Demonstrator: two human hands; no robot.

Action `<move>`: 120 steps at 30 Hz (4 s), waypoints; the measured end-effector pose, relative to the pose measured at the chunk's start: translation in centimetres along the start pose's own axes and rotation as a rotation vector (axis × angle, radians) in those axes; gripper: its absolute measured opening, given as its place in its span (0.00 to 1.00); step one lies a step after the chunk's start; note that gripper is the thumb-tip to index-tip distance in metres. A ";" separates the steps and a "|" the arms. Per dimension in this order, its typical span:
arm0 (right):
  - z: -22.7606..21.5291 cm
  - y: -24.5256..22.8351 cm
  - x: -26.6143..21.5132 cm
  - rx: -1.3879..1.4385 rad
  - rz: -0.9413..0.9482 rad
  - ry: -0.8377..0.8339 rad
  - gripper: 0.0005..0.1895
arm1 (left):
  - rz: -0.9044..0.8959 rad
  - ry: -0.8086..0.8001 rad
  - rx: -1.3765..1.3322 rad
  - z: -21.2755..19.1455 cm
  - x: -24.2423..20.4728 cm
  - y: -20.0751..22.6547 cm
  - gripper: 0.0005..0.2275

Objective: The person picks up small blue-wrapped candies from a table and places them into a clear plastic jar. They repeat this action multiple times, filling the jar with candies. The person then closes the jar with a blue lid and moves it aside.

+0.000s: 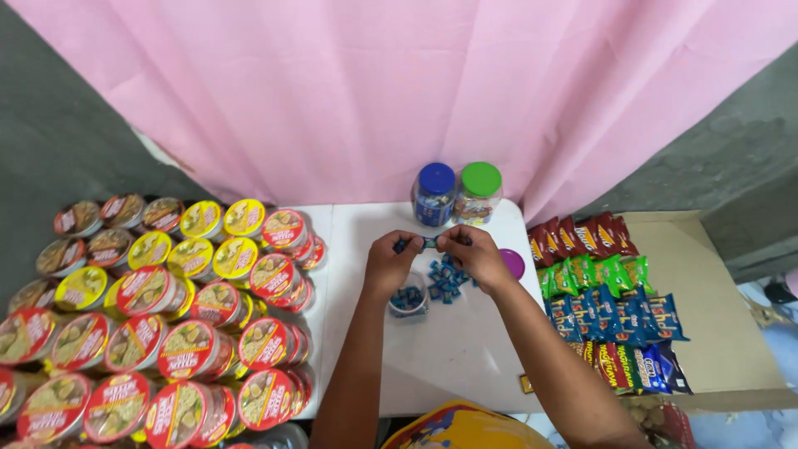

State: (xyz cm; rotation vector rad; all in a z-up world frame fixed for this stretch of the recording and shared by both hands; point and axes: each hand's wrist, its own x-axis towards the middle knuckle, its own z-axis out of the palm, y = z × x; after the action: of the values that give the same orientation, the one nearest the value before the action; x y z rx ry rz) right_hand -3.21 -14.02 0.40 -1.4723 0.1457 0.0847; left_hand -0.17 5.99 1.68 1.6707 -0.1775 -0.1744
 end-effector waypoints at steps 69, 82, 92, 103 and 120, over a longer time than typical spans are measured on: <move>2.2 3.1 -2.8 -0.030 -0.219 -0.154 0.25 | -0.318 -0.107 -0.276 -1.5 -1.9 -5.4 0.09; 3.0 6.0 -2.2 -0.283 -0.029 0.015 0.09 | 0.000 -0.029 0.164 -2.6 -2.4 -6.0 0.11; 5.0 4.2 -4.1 -0.739 -0.231 0.062 0.19 | -0.157 0.244 0.088 -3.4 -1.9 -8.0 0.15; 4.3 6.8 -2.7 -0.040 0.096 0.012 0.14 | -0.137 -0.285 0.086 -2.7 -2.0 -6.8 0.24; 3.1 8.7 -1.3 0.276 0.127 0.114 0.03 | -0.040 -0.208 -0.056 -2.5 -0.2 -7.7 0.09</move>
State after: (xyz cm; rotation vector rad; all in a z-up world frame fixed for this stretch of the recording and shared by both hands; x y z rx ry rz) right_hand -5.65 -10.04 -7.71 -1.1912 0.3306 0.0799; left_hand 0.32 9.23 -5.73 1.5999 -0.2930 -0.3803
